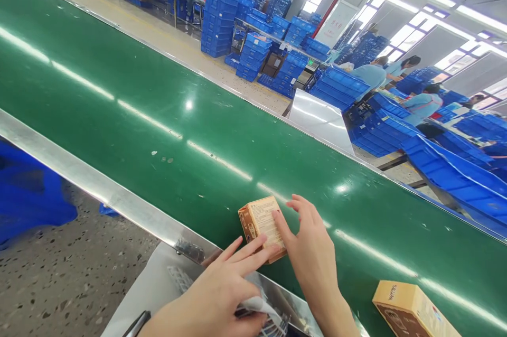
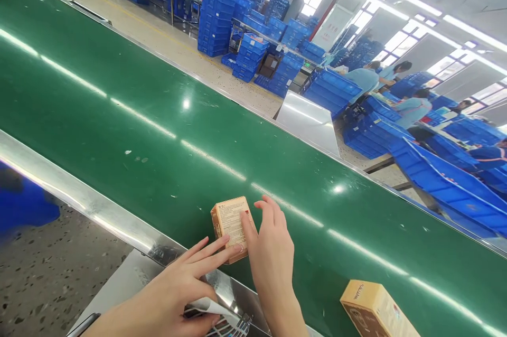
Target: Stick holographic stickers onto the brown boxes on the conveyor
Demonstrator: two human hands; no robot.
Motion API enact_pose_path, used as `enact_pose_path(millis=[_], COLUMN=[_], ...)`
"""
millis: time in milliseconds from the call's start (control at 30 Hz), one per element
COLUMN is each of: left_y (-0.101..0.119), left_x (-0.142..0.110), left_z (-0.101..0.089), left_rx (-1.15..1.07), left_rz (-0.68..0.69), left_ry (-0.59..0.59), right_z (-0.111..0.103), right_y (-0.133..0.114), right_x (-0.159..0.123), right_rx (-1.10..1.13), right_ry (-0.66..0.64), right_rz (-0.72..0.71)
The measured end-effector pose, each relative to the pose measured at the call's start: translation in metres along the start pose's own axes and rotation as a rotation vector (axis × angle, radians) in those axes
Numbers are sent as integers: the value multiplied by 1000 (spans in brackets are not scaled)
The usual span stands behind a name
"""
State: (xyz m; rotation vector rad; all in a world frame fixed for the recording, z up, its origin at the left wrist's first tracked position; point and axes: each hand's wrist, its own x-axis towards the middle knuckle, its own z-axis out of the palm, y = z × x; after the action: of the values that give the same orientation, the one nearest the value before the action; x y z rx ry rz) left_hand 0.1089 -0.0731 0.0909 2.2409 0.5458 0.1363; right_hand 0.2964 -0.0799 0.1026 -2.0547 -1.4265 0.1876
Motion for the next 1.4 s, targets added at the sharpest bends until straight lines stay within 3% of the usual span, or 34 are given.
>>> enact_pose_path(millis=[67, 200, 467, 800, 1100, 1400], left_y=[-3, -10, -25, -33, -32, -38], left_x=[-1, -18, -60, -69, -71, -83], left_z=[1, 0, 10, 5, -6, -11], left_rx=[-12, -8, -237, -343, -348, -294], left_rz=[34, 146, 27, -83, -146, -26], left_ry=[12, 99, 334, 325, 288, 281], right_z=[0, -6, -44, -59, -61, -62], right_y=[4, 21, 58, 68, 70, 72], right_x=[2, 12, -7, -54, -71, -111], right_rx=[21, 238, 337, 327, 332, 220], right_ry=[53, -19, -23, -7, 45, 356], right_rz=[68, 250, 220, 291, 381, 430])
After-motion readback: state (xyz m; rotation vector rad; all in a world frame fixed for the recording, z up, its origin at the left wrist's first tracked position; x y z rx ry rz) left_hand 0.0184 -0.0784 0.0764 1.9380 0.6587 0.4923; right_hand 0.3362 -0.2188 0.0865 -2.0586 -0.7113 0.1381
